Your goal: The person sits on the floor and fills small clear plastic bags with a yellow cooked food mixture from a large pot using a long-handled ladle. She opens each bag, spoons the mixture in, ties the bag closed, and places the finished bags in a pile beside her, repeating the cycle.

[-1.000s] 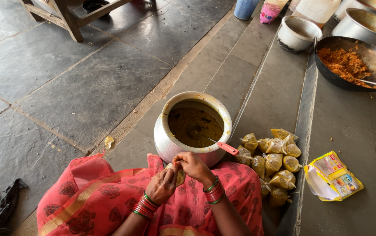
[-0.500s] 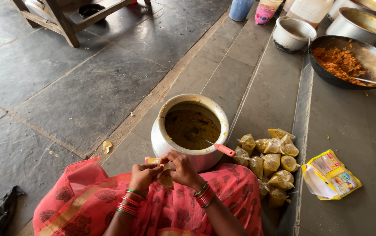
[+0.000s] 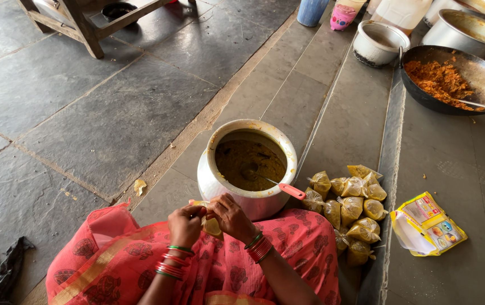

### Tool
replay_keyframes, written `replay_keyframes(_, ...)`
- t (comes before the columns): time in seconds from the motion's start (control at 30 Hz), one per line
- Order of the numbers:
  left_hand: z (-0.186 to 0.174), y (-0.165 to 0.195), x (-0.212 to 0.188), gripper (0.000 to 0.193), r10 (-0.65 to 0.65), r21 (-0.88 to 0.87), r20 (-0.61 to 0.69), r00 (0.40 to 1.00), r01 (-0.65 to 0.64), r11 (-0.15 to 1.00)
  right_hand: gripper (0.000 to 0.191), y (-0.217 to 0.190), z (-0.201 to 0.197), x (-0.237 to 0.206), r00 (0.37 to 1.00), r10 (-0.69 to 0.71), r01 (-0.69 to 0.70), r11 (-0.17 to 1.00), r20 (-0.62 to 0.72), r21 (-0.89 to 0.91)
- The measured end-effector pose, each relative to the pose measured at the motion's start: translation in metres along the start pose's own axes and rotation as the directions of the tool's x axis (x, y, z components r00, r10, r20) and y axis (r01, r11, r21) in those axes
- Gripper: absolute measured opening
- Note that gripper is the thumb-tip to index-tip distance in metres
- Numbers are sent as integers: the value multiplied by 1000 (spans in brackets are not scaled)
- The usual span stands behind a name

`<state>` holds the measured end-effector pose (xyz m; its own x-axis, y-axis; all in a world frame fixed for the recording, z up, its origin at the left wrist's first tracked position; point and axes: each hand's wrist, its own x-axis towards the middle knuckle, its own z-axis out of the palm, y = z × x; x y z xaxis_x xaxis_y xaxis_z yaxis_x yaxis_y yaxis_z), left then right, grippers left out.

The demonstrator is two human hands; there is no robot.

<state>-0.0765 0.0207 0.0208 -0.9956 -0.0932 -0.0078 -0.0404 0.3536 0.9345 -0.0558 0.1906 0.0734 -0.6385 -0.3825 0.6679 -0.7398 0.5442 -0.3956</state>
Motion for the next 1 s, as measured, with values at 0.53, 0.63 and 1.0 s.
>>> replay_keyframes(0.53, -31, 75, -25, 15, 498, 180, -107, 861, -476, 861, 21, -20, -35, 11, 994, 67, -67, 998, -82, -2)
replay_keyframes(0.63, -29, 99, -41, 13, 608, 140, -19, 794, -600, 788, 23, -32, -69, 13, 992, 92, -96, 995, -91, -35)
replay_keyframes(1.0, -32, 139, -66, 16, 494, -77, 371, 786, -504, 860, 28, -41, -240, -65, 818, 478, -552, 807, -320, -209)
